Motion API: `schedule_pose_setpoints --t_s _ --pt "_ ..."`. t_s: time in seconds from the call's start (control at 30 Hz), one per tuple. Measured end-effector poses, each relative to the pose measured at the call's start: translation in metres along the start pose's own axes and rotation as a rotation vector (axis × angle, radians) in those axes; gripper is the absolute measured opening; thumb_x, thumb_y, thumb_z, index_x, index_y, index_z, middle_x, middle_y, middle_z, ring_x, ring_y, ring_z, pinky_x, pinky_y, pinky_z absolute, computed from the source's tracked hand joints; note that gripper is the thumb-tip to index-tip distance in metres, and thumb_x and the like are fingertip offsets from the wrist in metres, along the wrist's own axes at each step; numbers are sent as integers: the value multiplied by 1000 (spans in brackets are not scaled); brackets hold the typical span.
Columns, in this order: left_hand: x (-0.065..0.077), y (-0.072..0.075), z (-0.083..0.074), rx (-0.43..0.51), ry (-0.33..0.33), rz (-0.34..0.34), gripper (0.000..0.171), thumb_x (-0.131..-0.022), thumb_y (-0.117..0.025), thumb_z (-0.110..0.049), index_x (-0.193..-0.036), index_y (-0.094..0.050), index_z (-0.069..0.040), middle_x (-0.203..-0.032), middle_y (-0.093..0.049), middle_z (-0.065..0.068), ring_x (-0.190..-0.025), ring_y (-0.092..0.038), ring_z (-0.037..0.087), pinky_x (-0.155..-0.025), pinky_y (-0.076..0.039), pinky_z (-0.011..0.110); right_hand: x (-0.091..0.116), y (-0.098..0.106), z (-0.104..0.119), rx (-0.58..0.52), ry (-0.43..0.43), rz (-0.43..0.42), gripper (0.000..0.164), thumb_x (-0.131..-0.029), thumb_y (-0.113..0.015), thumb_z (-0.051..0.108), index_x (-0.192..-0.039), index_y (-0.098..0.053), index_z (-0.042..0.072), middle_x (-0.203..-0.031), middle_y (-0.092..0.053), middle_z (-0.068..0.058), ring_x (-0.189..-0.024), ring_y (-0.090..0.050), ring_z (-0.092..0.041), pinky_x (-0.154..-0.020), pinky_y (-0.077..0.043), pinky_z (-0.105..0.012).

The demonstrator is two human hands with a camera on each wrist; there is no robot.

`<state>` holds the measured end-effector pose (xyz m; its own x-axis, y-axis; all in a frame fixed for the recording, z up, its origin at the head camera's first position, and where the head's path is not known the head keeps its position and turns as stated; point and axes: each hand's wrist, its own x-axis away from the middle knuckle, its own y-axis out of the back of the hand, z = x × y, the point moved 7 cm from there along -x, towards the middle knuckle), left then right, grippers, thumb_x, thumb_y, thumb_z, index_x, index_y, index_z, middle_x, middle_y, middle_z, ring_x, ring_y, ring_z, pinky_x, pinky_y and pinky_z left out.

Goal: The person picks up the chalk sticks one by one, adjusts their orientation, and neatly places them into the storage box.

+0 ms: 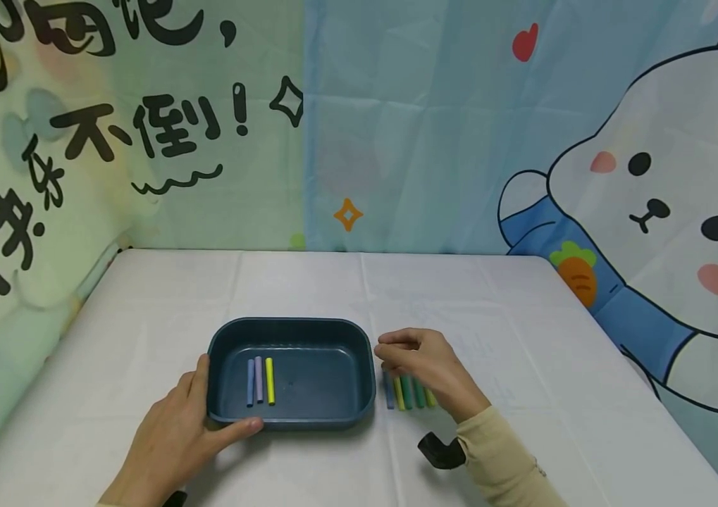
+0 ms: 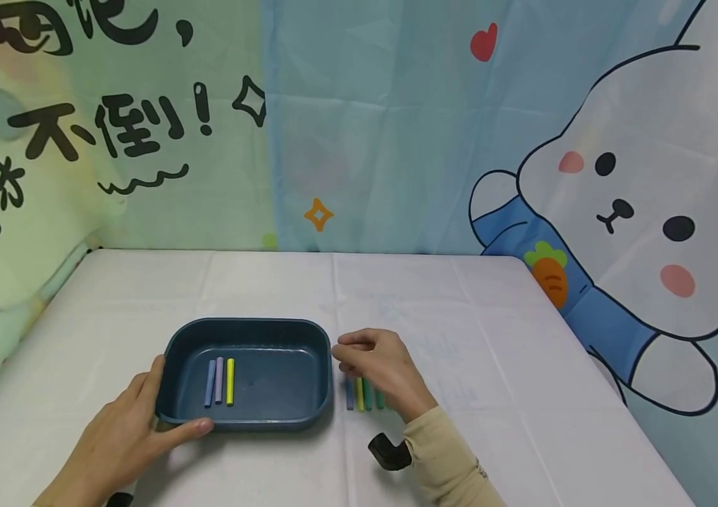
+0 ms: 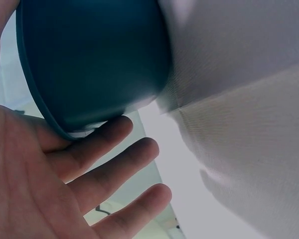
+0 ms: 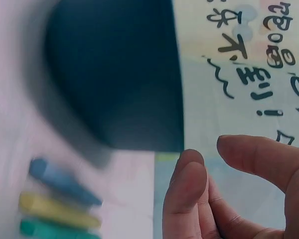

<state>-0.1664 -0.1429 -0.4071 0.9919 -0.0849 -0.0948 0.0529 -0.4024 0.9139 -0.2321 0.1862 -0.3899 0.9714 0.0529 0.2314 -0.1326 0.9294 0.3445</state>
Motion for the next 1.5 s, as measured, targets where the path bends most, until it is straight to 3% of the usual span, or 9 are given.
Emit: schedule_pose_setpoints --t_s 0.43,0.7,1.13,1.5 --pt "-1 -1 2 -5 -3 -8 131 -74 -60 -87 -154 -27 12 -134 -54 31 -111 -62 41 -92 -51 56 1 39 -36 124 -90 -64 40 -93 -73 25 -123 -67 -1 -113 -70 -12 -94 -70 -21 -84 -57 -38" --pt "-1 0 3 3 2 -13 131 -74 -61 -87 -153 -27 12 -134 -54 30 -111 -62 41 -92 -50 56 1 51 -48 250 -119 -95 40 -91 -74 26 -120 -68 0 -107 -71 -9 -85 -68 -18 -79 -55 -36" --pt "-2 -1 4 5 5 -18 132 -73 -60 -88 -153 -28 12 -133 -54 30 -110 -62 41 -91 -50 57 -3 54 -53 409 -97 -119 33 -89 -74 25 -112 -71 1 -85 -71 -2 -75 -63 -16 -70 -50 -33" --pt "-1 0 3 13 -7 -28 130 -74 -62 -86 -153 -28 11 -132 -55 30 -109 -63 40 -90 -51 55 -5 48 -51 478 -79 -104 26 -86 -76 18 -103 -73 -1 -83 -71 -2 -66 -62 -16 -61 -51 -31"
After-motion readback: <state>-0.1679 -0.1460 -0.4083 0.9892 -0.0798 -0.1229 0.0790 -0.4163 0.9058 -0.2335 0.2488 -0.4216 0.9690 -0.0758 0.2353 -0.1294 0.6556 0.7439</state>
